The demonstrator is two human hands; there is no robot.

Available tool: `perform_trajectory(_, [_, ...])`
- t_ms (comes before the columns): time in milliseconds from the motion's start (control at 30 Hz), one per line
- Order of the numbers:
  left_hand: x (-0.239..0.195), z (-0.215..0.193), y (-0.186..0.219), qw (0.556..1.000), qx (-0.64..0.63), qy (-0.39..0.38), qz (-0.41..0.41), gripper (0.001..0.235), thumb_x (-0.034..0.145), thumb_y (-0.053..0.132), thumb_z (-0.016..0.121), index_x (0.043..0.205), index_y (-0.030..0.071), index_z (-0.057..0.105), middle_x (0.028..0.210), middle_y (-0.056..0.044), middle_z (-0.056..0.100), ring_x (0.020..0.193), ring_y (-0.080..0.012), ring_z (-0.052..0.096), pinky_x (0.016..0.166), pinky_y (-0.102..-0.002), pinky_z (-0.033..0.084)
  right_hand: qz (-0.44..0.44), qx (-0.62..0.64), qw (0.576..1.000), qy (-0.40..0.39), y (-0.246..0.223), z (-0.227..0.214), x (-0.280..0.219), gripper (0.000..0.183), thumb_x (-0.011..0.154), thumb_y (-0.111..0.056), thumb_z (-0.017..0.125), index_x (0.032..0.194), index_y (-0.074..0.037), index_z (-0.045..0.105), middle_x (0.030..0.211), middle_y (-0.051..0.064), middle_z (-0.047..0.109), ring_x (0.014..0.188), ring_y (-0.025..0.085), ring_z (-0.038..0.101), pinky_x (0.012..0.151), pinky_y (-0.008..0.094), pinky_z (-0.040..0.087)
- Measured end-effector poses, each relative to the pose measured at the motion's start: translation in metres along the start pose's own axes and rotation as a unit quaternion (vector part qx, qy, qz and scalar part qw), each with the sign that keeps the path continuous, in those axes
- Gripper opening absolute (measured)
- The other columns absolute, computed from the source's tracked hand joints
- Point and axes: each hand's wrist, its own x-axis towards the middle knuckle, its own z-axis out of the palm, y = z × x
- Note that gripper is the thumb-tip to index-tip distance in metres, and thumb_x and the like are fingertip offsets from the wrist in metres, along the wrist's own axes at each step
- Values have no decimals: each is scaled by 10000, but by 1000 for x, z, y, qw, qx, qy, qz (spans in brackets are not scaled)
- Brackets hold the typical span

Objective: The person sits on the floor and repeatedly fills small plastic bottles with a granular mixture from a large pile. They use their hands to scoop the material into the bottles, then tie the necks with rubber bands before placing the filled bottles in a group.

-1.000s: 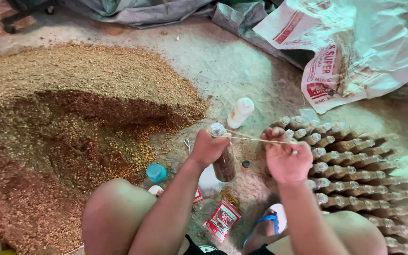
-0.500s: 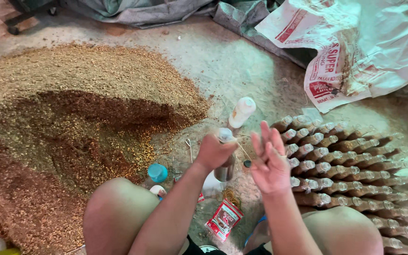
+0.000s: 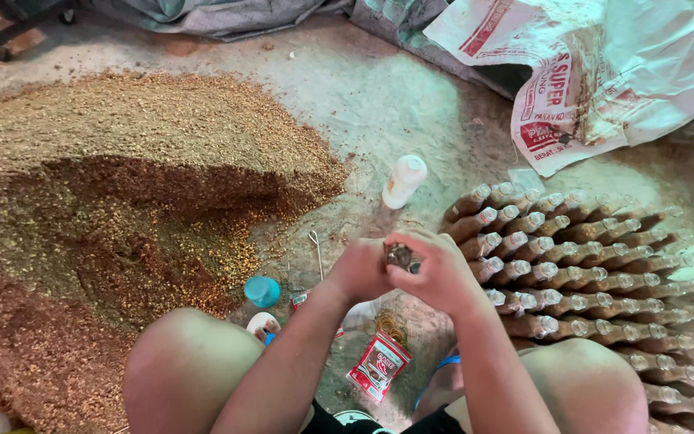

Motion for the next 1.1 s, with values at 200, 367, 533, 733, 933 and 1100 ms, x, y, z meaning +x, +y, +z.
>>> perform_trajectory(200, [8,-22,16,971,-134,-58,-190,438,687,467,694,895,83,730,850,-177,735,943,-396,721,711,-543,488,112,139,983,-50,7,-12,3,402,682,-406,918,888,-111,740,634,15,625,632,139,565,582,309,450])
perform_trajectory(367, [6,-20,2,954,-180,-31,-239,340,672,383,775,872,115,711,819,-129,742,916,-311,743,694,-482,504,13,190,981,-27,15,-15,-1,156,760,-194,827,691,-94,728,661,60,659,685,180,586,661,335,498])
perform_trajectory(533, [13,-11,-11,950,-189,3,-250,325,646,362,781,780,82,685,737,-144,688,805,-294,714,607,-392,425,-51,334,937,93,58,21,-12,278,827,-89,720,576,-18,622,735,144,700,1047,357,663,1006,460,470])
perform_trajectory(733, [19,8,-34,935,-211,16,-285,315,619,404,800,711,131,672,686,-82,672,758,-204,706,613,-292,430,23,717,686,126,59,35,-18,335,813,-260,512,554,-148,330,502,38,345,586,288,474,687,392,413])
perform_trajectory(933, [17,3,-30,917,-254,40,-304,256,613,359,797,669,147,665,624,-30,629,737,-95,626,727,-191,458,62,793,598,99,67,35,-27,211,756,-289,510,629,-130,455,589,37,428,469,99,381,521,310,367])
perform_trajectory(1100, [22,4,-30,917,-250,42,-309,250,650,374,785,684,154,672,642,-33,656,729,-123,658,726,-188,476,113,759,623,153,62,52,-25,321,929,90,495,1119,-17,732,1447,176,617,1131,300,722,441,110,410])
